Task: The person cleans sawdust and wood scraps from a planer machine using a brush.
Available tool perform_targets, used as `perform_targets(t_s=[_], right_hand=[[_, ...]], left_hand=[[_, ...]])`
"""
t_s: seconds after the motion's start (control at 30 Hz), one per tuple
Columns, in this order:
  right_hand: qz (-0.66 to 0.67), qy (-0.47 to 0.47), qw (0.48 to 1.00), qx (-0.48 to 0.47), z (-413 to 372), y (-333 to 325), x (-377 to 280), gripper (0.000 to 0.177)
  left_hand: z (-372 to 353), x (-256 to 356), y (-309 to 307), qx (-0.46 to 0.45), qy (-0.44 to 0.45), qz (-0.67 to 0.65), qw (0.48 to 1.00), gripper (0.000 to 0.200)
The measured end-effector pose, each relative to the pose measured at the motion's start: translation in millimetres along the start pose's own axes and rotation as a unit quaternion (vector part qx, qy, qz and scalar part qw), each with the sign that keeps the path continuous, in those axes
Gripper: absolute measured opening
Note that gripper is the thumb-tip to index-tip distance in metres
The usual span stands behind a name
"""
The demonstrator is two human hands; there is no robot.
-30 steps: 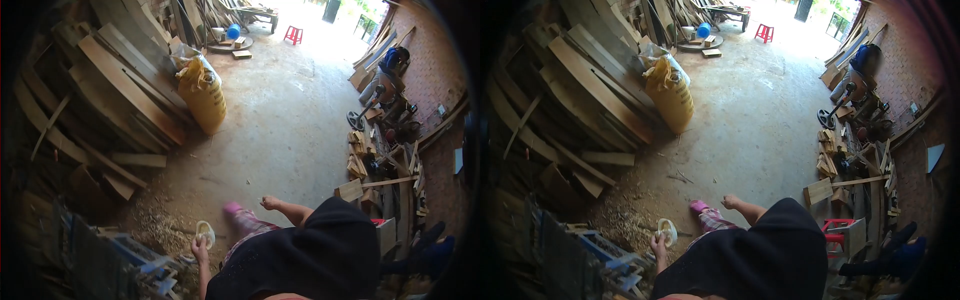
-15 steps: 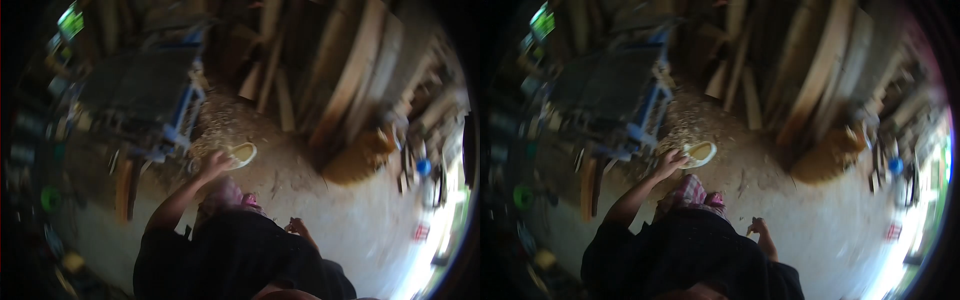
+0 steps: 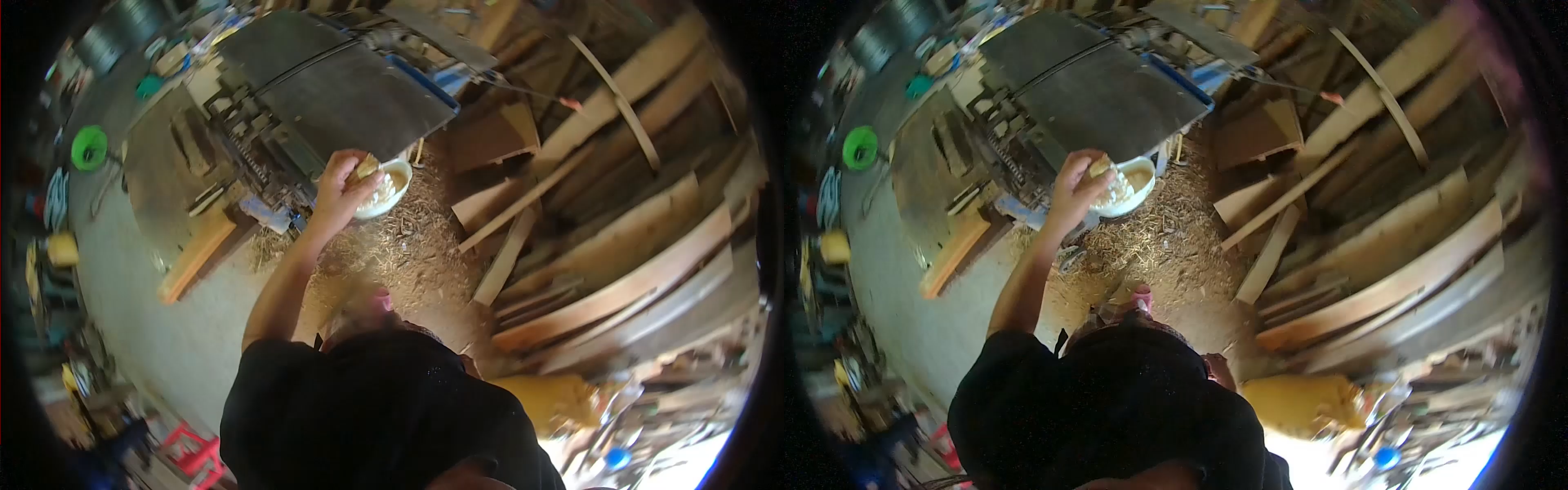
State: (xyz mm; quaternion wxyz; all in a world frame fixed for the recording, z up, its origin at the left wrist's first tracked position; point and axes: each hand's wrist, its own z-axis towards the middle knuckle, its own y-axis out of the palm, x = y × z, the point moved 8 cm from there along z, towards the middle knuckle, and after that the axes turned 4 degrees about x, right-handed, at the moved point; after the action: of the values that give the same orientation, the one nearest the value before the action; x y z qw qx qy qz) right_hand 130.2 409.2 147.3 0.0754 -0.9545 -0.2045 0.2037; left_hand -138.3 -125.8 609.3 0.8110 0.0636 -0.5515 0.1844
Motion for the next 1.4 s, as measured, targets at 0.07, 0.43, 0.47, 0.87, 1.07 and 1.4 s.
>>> perform_targets(t_s=[0.07, 0.43, 0.47, 0.87, 1.07, 1.4], right_hand=[[-0.047, -0.004, 0.999, -0.015, 10.1, -28.9, -41.0, 0.039], [-0.169, -0.070, 0.975, -0.127, 104.2, -64.9, -261.3, 0.039], [-0.178, -0.071, 0.971, -0.139, 108.3, -67.7, -272.5, 0.039], [-0.252, -0.093, 0.923, -0.277, 162.0, -44.0, -367.3, 0.039], [-0.267, -0.112, 0.905, -0.311, 162.1, -1.9, -414.8, 0.039], [-0.314, -0.110, 0.890, -0.311, 178.2, 7.6, -471.7, 0.040]], left_hand=[[15.7, -9.0, -12.5, 0.050, -0.015, -0.065, 0.997, 0.024], [31.1, -14.6, -29.5, 0.281, -0.125, -0.139, 0.941, 0.030], [30.7, -20.4, -26.6, 0.302, -0.112, -0.135, 0.937, 0.030], [14.7, 71.4, -107.2, 0.533, 0.057, 0.058, 0.842, 0.020], [-14.6, 116.2, -215.7, 0.654, 0.085, 0.120, 0.742, 0.028], [-78.8, 79.5, -378.7, 0.726, 0.002, 0.331, 0.603, 0.043]])
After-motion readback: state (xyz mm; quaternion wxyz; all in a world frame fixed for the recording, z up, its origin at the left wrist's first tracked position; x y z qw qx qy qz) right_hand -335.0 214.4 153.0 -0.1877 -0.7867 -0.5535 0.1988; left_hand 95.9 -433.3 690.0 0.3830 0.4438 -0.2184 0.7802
